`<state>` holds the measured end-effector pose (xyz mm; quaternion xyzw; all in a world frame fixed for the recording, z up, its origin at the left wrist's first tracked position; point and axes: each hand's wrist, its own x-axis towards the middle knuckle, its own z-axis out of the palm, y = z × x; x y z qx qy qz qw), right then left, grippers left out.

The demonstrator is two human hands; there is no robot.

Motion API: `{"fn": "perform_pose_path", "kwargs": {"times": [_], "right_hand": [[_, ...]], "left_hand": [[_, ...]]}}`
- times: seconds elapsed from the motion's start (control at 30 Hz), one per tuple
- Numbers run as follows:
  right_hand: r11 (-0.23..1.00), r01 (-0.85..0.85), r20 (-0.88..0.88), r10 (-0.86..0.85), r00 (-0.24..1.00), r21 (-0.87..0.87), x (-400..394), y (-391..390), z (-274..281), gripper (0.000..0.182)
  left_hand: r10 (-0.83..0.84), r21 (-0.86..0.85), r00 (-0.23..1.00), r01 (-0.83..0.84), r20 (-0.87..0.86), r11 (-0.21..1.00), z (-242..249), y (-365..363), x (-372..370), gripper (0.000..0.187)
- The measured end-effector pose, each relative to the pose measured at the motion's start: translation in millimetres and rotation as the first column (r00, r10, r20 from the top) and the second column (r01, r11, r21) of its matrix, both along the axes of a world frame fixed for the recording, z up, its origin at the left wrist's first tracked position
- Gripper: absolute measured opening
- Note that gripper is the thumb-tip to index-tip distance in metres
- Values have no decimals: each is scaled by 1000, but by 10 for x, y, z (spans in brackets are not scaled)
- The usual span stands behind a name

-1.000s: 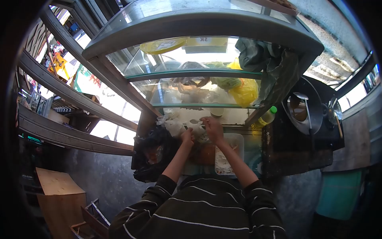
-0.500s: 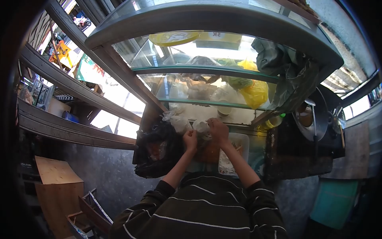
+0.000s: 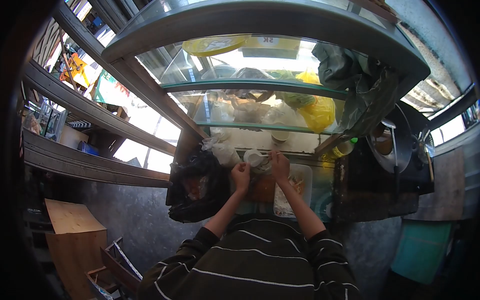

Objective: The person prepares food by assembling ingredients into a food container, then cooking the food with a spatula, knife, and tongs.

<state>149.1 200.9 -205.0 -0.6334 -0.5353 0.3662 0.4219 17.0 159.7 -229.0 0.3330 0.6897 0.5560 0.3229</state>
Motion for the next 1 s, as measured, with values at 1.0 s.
{"fn": "perform_pose_path", "kwargs": {"times": [1.0], "right_hand": [[947,10,-498,-178,849,-320,279,-16,-37,28]], "left_hand": [[-43,-28,978,38,-204,999,196,-74,-10,18]]}}
